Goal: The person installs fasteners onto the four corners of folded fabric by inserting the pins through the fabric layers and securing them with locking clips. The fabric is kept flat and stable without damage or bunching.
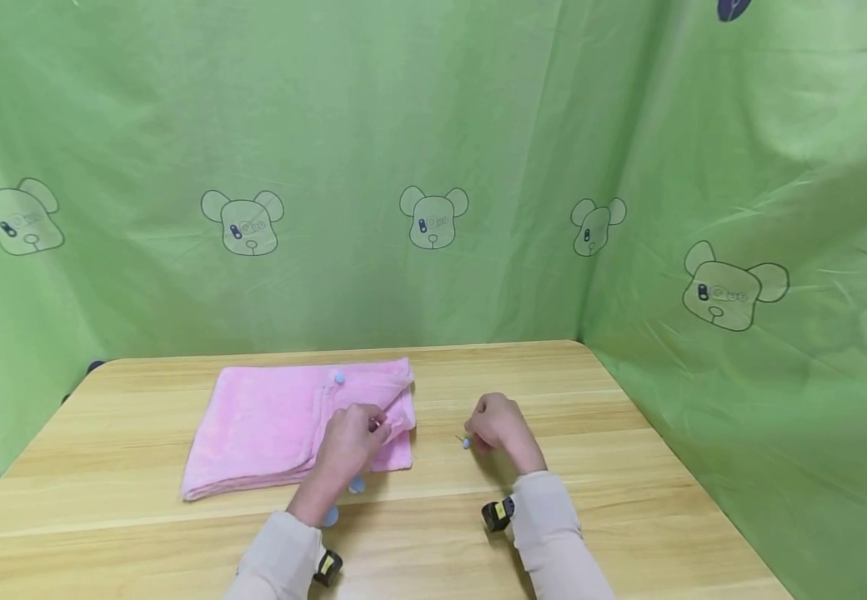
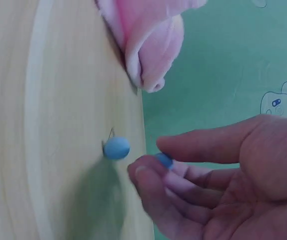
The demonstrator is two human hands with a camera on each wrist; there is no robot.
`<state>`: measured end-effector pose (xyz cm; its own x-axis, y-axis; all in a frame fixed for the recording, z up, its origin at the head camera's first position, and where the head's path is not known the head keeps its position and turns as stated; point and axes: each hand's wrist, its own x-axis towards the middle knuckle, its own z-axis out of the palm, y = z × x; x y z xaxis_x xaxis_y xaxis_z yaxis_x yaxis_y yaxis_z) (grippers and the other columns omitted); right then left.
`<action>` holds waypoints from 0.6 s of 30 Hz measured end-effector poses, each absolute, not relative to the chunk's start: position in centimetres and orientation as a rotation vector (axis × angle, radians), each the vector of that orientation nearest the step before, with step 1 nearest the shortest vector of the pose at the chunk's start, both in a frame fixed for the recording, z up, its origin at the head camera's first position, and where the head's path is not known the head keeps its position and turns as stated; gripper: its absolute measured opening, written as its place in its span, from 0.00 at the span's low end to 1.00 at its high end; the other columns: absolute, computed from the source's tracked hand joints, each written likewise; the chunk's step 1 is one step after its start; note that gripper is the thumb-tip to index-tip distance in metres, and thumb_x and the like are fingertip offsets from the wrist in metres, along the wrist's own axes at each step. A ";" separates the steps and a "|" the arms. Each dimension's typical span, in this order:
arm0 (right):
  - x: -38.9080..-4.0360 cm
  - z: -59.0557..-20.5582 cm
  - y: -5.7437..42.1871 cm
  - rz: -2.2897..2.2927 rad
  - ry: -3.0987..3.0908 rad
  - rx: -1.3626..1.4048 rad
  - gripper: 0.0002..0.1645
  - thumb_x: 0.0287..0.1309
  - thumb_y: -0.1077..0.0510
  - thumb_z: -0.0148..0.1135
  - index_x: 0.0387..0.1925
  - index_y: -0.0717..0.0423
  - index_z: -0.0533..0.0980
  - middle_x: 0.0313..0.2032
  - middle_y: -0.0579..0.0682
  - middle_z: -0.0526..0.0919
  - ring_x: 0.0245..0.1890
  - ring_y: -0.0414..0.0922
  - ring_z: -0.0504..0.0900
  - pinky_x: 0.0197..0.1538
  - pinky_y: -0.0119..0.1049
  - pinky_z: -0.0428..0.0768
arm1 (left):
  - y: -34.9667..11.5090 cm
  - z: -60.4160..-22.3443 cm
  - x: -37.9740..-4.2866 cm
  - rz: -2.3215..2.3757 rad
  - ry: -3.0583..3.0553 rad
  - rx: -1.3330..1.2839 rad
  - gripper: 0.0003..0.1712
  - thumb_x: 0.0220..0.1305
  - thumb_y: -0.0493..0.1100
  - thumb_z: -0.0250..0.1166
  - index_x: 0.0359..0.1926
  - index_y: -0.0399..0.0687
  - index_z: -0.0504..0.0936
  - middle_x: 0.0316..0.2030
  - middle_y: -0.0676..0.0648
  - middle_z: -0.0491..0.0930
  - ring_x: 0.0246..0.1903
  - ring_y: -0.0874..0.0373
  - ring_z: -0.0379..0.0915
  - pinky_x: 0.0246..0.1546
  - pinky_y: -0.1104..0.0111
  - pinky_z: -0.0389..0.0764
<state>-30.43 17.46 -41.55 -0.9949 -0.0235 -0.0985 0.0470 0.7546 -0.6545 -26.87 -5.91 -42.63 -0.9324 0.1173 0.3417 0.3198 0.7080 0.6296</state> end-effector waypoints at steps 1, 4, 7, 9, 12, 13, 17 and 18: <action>-30.5 -41.6 17.3 -1.130 2.826 0.018 0.06 0.56 0.67 0.62 0.26 0.63 0.73 0.20 0.56 0.82 0.20 0.50 0.83 0.27 0.37 0.83 | -5.9 -42.6 -26.9 -1.050 -2.638 -0.344 0.05 0.57 0.35 0.69 0.34 0.39 0.85 0.25 0.46 0.84 0.16 0.64 0.71 0.19 0.71 0.78; -30.7 -41.7 16.9 -1.346 2.717 0.002 0.02 0.55 0.70 0.60 0.30 0.67 0.74 0.21 0.59 0.82 0.20 0.51 0.83 0.26 0.39 0.85 | -5.9 -42.6 -26.8 -1.069 -2.635 -0.339 0.07 0.58 0.36 0.69 0.37 0.39 0.85 0.25 0.46 0.83 0.15 0.65 0.70 0.18 0.71 0.77; -30.7 -41.8 16.3 -1.507 2.578 -0.068 0.03 0.56 0.71 0.58 0.33 0.71 0.74 0.23 0.62 0.82 0.20 0.50 0.82 0.26 0.37 0.85 | -5.9 -42.6 -26.9 -1.068 -2.624 -0.351 0.05 0.57 0.36 0.69 0.35 0.39 0.85 0.24 0.46 0.83 0.15 0.65 0.70 0.18 0.71 0.77; -30.7 -41.9 15.9 -1.591 2.479 -0.123 0.05 0.58 0.71 0.58 0.35 0.73 0.74 0.25 0.63 0.82 0.21 0.49 0.82 0.26 0.37 0.84 | -5.9 -42.7 -26.9 -1.064 -2.608 -0.365 0.04 0.57 0.36 0.70 0.34 0.39 0.85 0.24 0.46 0.83 0.16 0.65 0.71 0.19 0.70 0.78; -30.5 -41.9 15.1 -1.677 2.339 -0.205 0.09 0.60 0.70 0.57 0.40 0.77 0.74 0.28 0.66 0.82 0.23 0.49 0.82 0.29 0.37 0.85 | -5.8 -42.7 -26.9 -1.065 -2.582 -0.363 0.03 0.55 0.35 0.71 0.31 0.40 0.86 0.24 0.47 0.84 0.18 0.64 0.73 0.22 0.69 0.80; -30.4 -41.9 14.9 -1.693 2.302 -0.233 0.11 0.61 0.70 0.57 0.41 0.78 0.73 0.28 0.66 0.81 0.24 0.49 0.82 0.30 0.37 0.85 | -5.8 -42.7 -26.9 -1.070 -2.574 -0.362 0.03 0.55 0.35 0.71 0.31 0.40 0.86 0.24 0.47 0.84 0.19 0.64 0.74 0.23 0.68 0.81; -30.1 -41.9 13.7 -1.714 2.183 -0.340 0.13 0.61 0.71 0.56 0.44 0.80 0.72 0.30 0.69 0.81 0.25 0.47 0.81 0.33 0.38 0.85 | -5.9 -42.7 -27.0 -1.101 -2.557 -0.360 0.02 0.55 0.35 0.71 0.30 0.40 0.86 0.23 0.49 0.84 0.21 0.62 0.76 0.27 0.65 0.81; -30.0 -41.9 13.4 -1.716 2.157 -0.350 0.13 0.60 0.71 0.57 0.44 0.80 0.72 0.31 0.69 0.81 0.25 0.47 0.81 0.34 0.37 0.84 | -5.9 -42.7 -27.1 -1.114 -2.552 -0.365 0.02 0.55 0.35 0.71 0.29 0.40 0.86 0.24 0.49 0.84 0.21 0.62 0.76 0.27 0.65 0.82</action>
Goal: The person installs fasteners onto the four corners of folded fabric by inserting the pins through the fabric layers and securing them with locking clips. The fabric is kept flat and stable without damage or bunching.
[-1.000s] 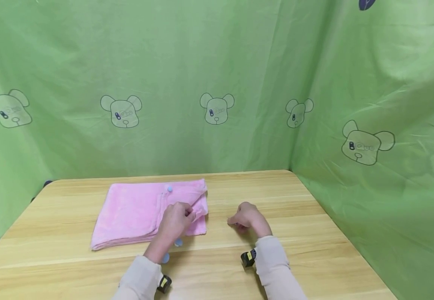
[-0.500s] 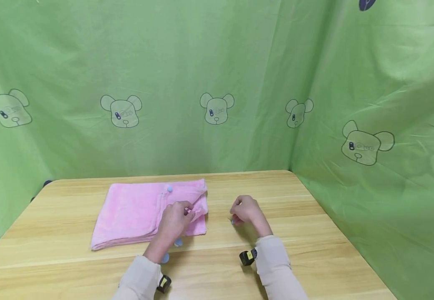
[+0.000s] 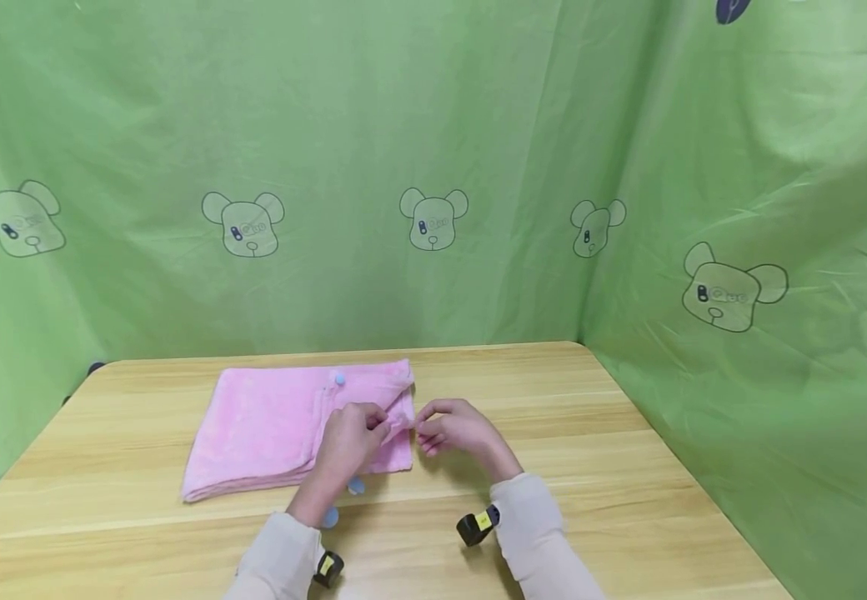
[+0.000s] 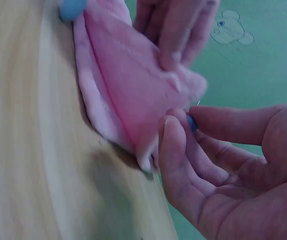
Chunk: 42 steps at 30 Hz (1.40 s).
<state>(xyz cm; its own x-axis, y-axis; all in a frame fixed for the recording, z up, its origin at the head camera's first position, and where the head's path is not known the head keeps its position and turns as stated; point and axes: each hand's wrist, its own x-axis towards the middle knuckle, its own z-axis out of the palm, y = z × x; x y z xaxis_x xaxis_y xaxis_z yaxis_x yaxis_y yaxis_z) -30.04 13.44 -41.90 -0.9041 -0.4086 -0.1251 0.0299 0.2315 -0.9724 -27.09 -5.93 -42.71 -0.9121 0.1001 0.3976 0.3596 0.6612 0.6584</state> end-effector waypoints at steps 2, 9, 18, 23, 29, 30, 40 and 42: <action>-29.9 -41.9 13.0 -1.714 2.126 -0.375 0.13 0.60 0.70 0.58 0.44 0.79 0.73 0.31 0.68 0.81 0.25 0.46 0.80 0.33 0.35 0.84 | -5.9 -42.7 -27.2 -1.136 -2.544 -0.372 0.02 0.54 0.34 0.71 0.28 0.40 0.85 0.24 0.49 0.84 0.22 0.62 0.76 0.28 0.64 0.82; -29.6 -42.3 12.3 -1.727 2.118 -0.338 0.12 0.59 0.69 0.60 0.41 0.76 0.76 0.29 0.63 0.81 0.22 0.44 0.79 0.29 0.33 0.82 | -5.9 -42.6 -27.2 -1.186 -2.541 -0.351 0.03 0.53 0.34 0.72 0.30 0.39 0.86 0.24 0.48 0.85 0.23 0.60 0.78 0.29 0.62 0.82; -29.4 -43.1 11.9 -1.740 2.116 -0.346 0.13 0.59 0.68 0.59 0.42 0.78 0.75 0.30 0.65 0.83 0.20 0.44 0.79 0.26 0.33 0.82 | -6.0 -42.5 -27.2 -1.178 -2.563 -0.332 0.03 0.53 0.35 0.72 0.31 0.41 0.86 0.25 0.47 0.85 0.24 0.59 0.79 0.30 0.61 0.82; -29.4 -42.8 12.0 -1.712 2.118 -0.328 0.13 0.58 0.69 0.60 0.41 0.78 0.76 0.29 0.63 0.83 0.21 0.44 0.79 0.26 0.32 0.81 | -6.0 -42.5 -27.3 -1.178 -2.575 -0.322 0.03 0.54 0.35 0.72 0.32 0.42 0.86 0.26 0.47 0.85 0.24 0.59 0.78 0.29 0.62 0.82; -29.5 -43.1 11.9 -1.710 2.130 -0.341 0.13 0.60 0.68 0.59 0.42 0.78 0.75 0.30 0.66 0.83 0.21 0.44 0.79 0.26 0.33 0.82 | -6.0 -42.4 -27.1 -1.183 -2.571 -0.342 0.04 0.53 0.34 0.71 0.32 0.41 0.86 0.26 0.47 0.85 0.22 0.60 0.77 0.27 0.63 0.81; -29.5 -43.1 11.9 -1.715 2.131 -0.340 0.13 0.60 0.68 0.59 0.42 0.78 0.75 0.31 0.67 0.83 0.21 0.44 0.79 0.26 0.34 0.82 | -6.0 -42.3 -27.1 -1.183 -2.570 -0.347 0.03 0.53 0.34 0.71 0.31 0.41 0.86 0.26 0.47 0.85 0.22 0.61 0.76 0.27 0.64 0.81; -29.4 -43.1 11.7 -1.754 2.108 -0.299 0.11 0.60 0.69 0.58 0.41 0.76 0.76 0.31 0.63 0.83 0.25 0.46 0.82 0.31 0.35 0.85 | -6.0 -42.4 -27.0 -1.174 -2.590 -0.387 0.02 0.54 0.34 0.71 0.30 0.44 0.87 0.25 0.52 0.85 0.22 0.63 0.75 0.27 0.64 0.79; -29.5 -43.2 11.7 -1.773 2.088 -0.296 0.10 0.59 0.70 0.57 0.41 0.76 0.75 0.31 0.63 0.83 0.26 0.47 0.82 0.34 0.37 0.85 | -6.0 -42.3 -27.0 -1.175 -2.594 -0.387 0.02 0.53 0.34 0.72 0.30 0.44 0.87 0.24 0.52 0.84 0.22 0.63 0.75 0.27 0.64 0.80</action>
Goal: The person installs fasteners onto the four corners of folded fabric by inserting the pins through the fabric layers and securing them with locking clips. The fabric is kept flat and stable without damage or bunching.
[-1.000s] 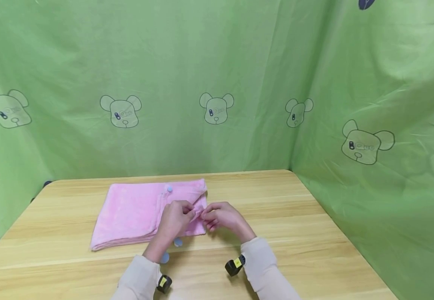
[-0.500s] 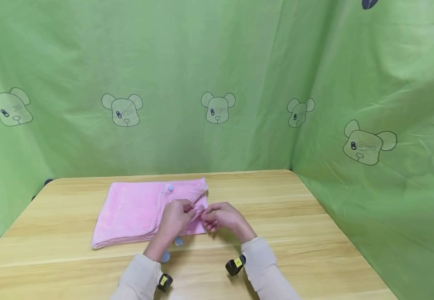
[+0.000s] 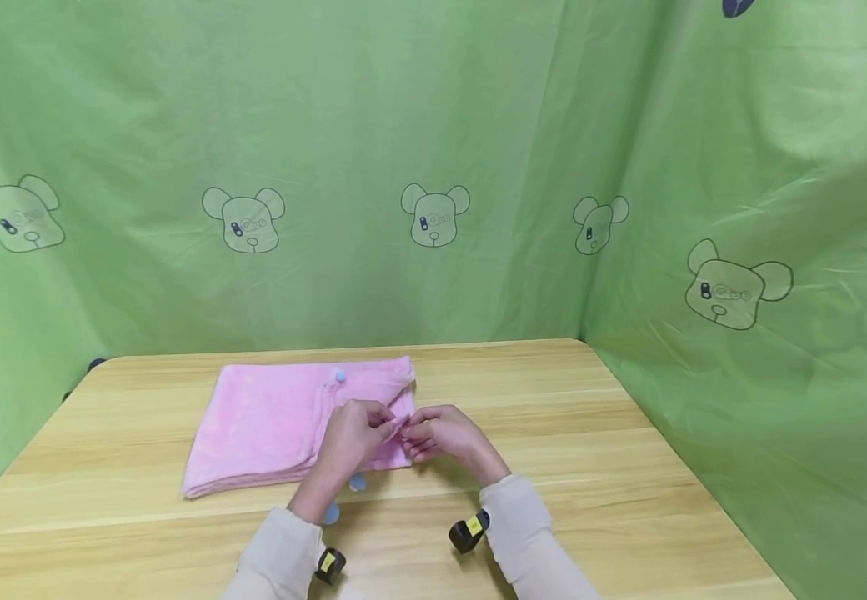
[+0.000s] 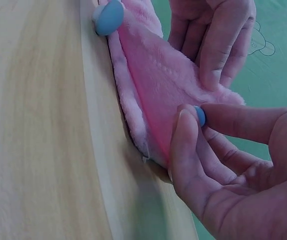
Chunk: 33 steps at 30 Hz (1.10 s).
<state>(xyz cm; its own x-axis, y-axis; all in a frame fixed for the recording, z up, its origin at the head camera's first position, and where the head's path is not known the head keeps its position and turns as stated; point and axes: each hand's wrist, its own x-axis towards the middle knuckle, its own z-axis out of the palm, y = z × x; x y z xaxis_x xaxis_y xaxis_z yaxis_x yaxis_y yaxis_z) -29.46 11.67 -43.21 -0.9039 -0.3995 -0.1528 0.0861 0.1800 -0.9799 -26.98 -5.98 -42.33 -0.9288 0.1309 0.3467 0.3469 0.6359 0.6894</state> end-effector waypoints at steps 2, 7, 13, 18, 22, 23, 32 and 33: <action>-29.5 -43.3 11.7 -1.795 2.060 -0.290 0.10 0.59 0.70 0.57 0.41 0.76 0.74 0.32 0.64 0.83 0.28 0.49 0.83 0.36 0.39 0.85 | -6.0 -42.3 -26.9 -1.169 -2.592 -0.389 0.03 0.53 0.34 0.73 0.30 0.44 0.87 0.24 0.51 0.84 0.22 0.63 0.76 0.27 0.64 0.80; -29.5 -43.3 11.7 -1.836 1.989 -0.287 0.14 0.65 0.67 0.52 0.45 0.79 0.73 0.34 0.66 0.82 0.31 0.51 0.83 0.39 0.39 0.85 | -5.9 -42.2 -26.9 -1.163 -2.589 -0.378 0.05 0.51 0.33 0.73 0.30 0.44 0.87 0.23 0.50 0.84 0.20 0.64 0.75 0.25 0.66 0.81; -29.6 -43.3 11.7 -1.835 1.917 -0.268 0.22 0.74 0.58 0.46 0.47 0.78 0.73 0.36 0.69 0.82 0.33 0.52 0.84 0.41 0.40 0.84 | -5.9 -42.2 -27.0 -1.165 -2.582 -0.378 0.06 0.49 0.32 0.74 0.29 0.44 0.86 0.23 0.50 0.84 0.21 0.63 0.77 0.27 0.66 0.82; -29.6 -43.1 11.7 -1.833 1.891 -0.265 0.29 0.75 0.49 0.47 0.48 0.77 0.72 0.39 0.71 0.81 0.33 0.51 0.84 0.42 0.42 0.84 | -5.8 -42.2 -27.0 -1.146 -2.553 -0.378 0.07 0.47 0.31 0.74 0.28 0.44 0.86 0.25 0.49 0.85 0.23 0.61 0.79 0.28 0.65 0.83; -29.5 -43.0 11.7 -1.814 1.885 -0.279 0.29 0.71 0.47 0.52 0.49 0.75 0.73 0.41 0.71 0.80 0.35 0.54 0.84 0.45 0.44 0.83 | -5.7 -42.3 -27.0 -1.125 -2.538 -0.394 0.08 0.46 0.29 0.75 0.26 0.45 0.86 0.25 0.48 0.85 0.23 0.60 0.80 0.27 0.64 0.84; -29.5 -43.0 11.7 -1.811 1.882 -0.280 0.29 0.71 0.48 0.53 0.49 0.75 0.73 0.42 0.71 0.80 0.36 0.54 0.83 0.45 0.44 0.83 | -5.7 -42.4 -27.0 -1.123 -2.537 -0.401 0.08 0.46 0.29 0.75 0.26 0.45 0.86 0.24 0.49 0.85 0.23 0.60 0.80 0.27 0.64 0.83; -29.5 -43.4 11.6 -1.859 1.864 -0.250 0.18 0.67 0.60 0.56 0.47 0.75 0.74 0.38 0.69 0.82 0.33 0.51 0.83 0.45 0.43 0.83 | -6.0 -42.3 -27.0 -1.172 -2.572 -0.404 0.04 0.54 0.35 0.72 0.26 0.45 0.85 0.22 0.52 0.83 0.21 0.63 0.75 0.26 0.65 0.80; -29.5 -43.4 11.5 -1.867 1.864 -0.249 0.18 0.66 0.61 0.56 0.47 0.76 0.74 0.38 0.68 0.82 0.32 0.50 0.83 0.44 0.42 0.84 | -6.1 -42.2 -27.0 -1.172 -2.583 -0.389 0.04 0.56 0.36 0.71 0.26 0.45 0.85 0.22 0.52 0.83 0.21 0.64 0.74 0.26 0.65 0.79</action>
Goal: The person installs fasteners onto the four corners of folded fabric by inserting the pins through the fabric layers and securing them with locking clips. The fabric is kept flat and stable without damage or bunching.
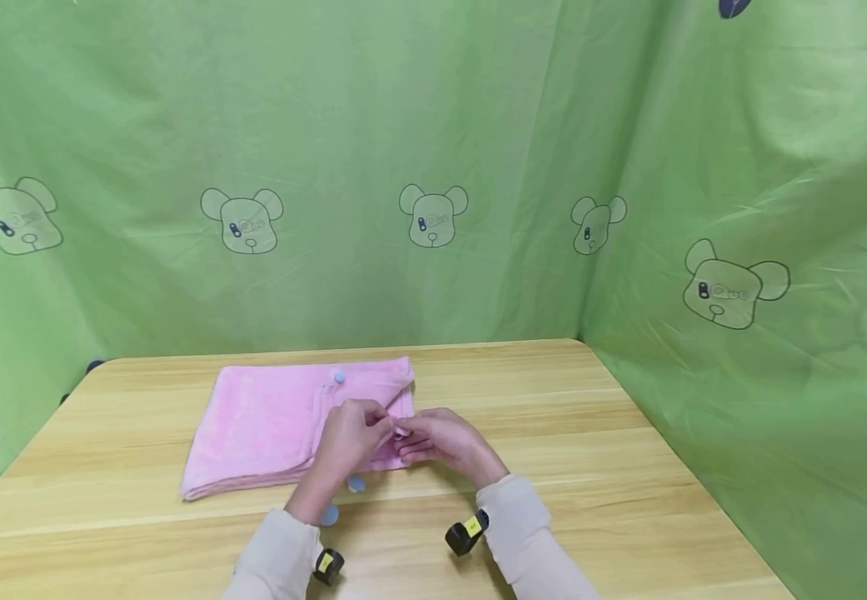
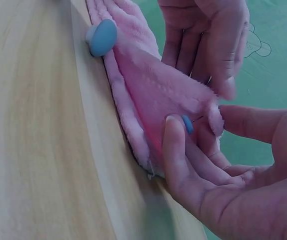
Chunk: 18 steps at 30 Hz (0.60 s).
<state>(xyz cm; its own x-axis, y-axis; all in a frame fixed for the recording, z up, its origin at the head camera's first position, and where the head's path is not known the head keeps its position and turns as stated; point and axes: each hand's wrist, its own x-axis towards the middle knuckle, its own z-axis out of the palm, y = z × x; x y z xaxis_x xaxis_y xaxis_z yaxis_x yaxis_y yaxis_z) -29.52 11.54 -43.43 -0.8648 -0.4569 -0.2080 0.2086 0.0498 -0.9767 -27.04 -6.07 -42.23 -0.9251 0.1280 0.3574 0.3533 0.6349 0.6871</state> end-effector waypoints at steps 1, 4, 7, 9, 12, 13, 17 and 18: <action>-29.5 -43.5 11.5 -1.875 1.866 -0.246 0.18 0.66 0.61 0.57 0.47 0.76 0.74 0.37 0.67 0.82 0.32 0.49 0.83 0.43 0.41 0.84 | -6.1 -42.2 -27.0 -1.171 -2.593 -0.377 0.04 0.57 0.37 0.70 0.27 0.46 0.86 0.22 0.53 0.83 0.21 0.64 0.74 0.26 0.65 0.79; -29.5 -43.5 11.4 -1.893 1.868 -0.242 0.17 0.65 0.63 0.56 0.47 0.77 0.73 0.36 0.65 0.83 0.31 0.48 0.83 0.41 0.38 0.84 | -6.2 -42.1 -27.0 -1.146 -2.612 -0.371 0.04 0.58 0.37 0.69 0.27 0.46 0.87 0.23 0.53 0.84 0.22 0.63 0.74 0.28 0.63 0.79; -29.5 -43.6 11.4 -1.908 1.868 -0.243 0.16 0.65 0.64 0.56 0.46 0.77 0.73 0.37 0.67 0.82 0.31 0.49 0.83 0.40 0.37 0.84 | -6.4 -42.2 -26.9 -1.124 -2.625 -0.389 0.03 0.56 0.36 0.70 0.27 0.47 0.87 0.24 0.54 0.84 0.23 0.62 0.75 0.29 0.62 0.79; -29.5 -43.7 11.4 -1.907 1.865 -0.248 0.15 0.66 0.64 0.55 0.46 0.76 0.73 0.38 0.69 0.82 0.32 0.49 0.83 0.41 0.38 0.84 | -6.4 -42.2 -26.8 -1.115 -2.625 -0.406 0.03 0.54 0.35 0.70 0.27 0.47 0.88 0.23 0.54 0.84 0.23 0.62 0.75 0.30 0.62 0.79; -29.5 -43.8 11.4 -1.907 1.857 -0.249 0.15 0.65 0.65 0.55 0.45 0.76 0.73 0.39 0.70 0.81 0.34 0.51 0.83 0.43 0.40 0.84 | -6.5 -42.2 -26.8 -1.116 -2.623 -0.412 0.03 0.53 0.35 0.71 0.26 0.48 0.88 0.22 0.55 0.84 0.24 0.62 0.75 0.31 0.62 0.79; -29.6 -43.9 11.4 -1.910 1.854 -0.249 0.15 0.65 0.65 0.56 0.45 0.76 0.73 0.39 0.70 0.82 0.34 0.51 0.83 0.43 0.40 0.84 | -6.5 -42.2 -26.8 -1.121 -2.623 -0.413 0.03 0.52 0.35 0.72 0.26 0.48 0.88 0.22 0.54 0.84 0.24 0.62 0.75 0.31 0.62 0.79; -29.6 -44.1 11.3 -1.929 1.859 -0.234 0.15 0.63 0.66 0.56 0.45 0.77 0.74 0.36 0.67 0.83 0.34 0.51 0.84 0.43 0.40 0.84 | -6.3 -42.3 -26.8 -1.142 -2.636 -0.426 0.03 0.52 0.34 0.72 0.26 0.46 0.88 0.22 0.54 0.84 0.23 0.62 0.75 0.32 0.61 0.79; -29.6 -44.1 11.2 -1.937 1.861 -0.226 0.15 0.63 0.66 0.56 0.45 0.77 0.74 0.35 0.66 0.83 0.34 0.51 0.84 0.42 0.39 0.84 | -6.3 -42.3 -26.8 -1.143 -2.639 -0.430 0.03 0.52 0.34 0.72 0.26 0.46 0.88 0.22 0.53 0.84 0.23 0.62 0.75 0.32 0.62 0.80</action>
<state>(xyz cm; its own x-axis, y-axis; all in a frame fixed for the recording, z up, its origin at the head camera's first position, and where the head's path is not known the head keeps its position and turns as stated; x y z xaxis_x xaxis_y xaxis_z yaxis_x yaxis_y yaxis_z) -29.56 11.24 -44.11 -0.8888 -0.4201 -0.1834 0.2001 0.0043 -0.9798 -26.82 -6.30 -42.32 -0.9298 0.1739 0.3245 0.3557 0.6519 0.6697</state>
